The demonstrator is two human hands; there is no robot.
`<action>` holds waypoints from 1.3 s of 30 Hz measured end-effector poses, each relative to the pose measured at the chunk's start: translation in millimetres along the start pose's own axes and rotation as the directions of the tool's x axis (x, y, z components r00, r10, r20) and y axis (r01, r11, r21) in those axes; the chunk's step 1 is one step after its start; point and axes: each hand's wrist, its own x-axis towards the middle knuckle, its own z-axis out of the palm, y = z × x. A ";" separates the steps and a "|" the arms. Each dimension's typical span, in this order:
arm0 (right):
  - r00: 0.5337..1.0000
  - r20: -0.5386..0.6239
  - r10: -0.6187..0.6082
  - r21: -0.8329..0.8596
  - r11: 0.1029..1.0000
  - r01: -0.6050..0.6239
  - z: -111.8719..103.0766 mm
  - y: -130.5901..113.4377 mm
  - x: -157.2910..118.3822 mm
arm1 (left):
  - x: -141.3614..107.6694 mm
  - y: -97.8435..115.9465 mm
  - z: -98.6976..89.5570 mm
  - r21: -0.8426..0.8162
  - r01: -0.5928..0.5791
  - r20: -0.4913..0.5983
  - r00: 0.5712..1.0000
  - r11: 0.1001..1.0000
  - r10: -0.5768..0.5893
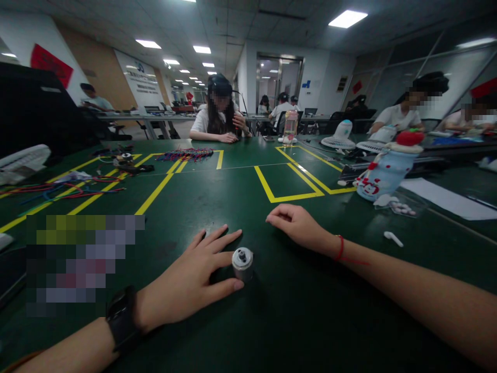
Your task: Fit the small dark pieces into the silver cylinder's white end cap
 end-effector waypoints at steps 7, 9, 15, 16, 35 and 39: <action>0.897 0.227 -0.378 -0.142 0.899 0.415 37.8 -40.2 -31.4 | -0.6 -2.0 2.4 -0.004 -0.031 -0.032 0.999 1.000 0.031; 0.877 0.182 -0.445 -0.139 0.871 0.471 40.8 -46.5 -33.1 | -0.5 -2.4 3.0 -0.005 -0.028 -0.028 0.999 1.000 0.028; 0.890 0.082 -0.449 -0.126 0.881 0.456 23.9 -50.0 -29.9 | -1.6 -2.4 2.2 -0.023 -0.037 -0.041 0.999 0.999 0.036; 0.891 0.130 -0.434 -0.130 0.884 0.450 19.6 -47.6 -29.2 | -1.9 -2.3 1.9 -0.022 -0.034 -0.037 0.999 0.999 0.033; 0.995 -0.071 -0.069 -0.128 0.990 0.059 -31.4 10.5 7.6 | -1.1 -2.8 0.6 -0.034 -0.022 -0.024 0.999 0.999 0.021; 0.980 -0.196 -0.021 -0.135 0.991 -0.005 -44.6 30.4 21.5 | -1.2 -3.8 1.0 -0.043 -0.028 -0.034 0.999 0.999 0.027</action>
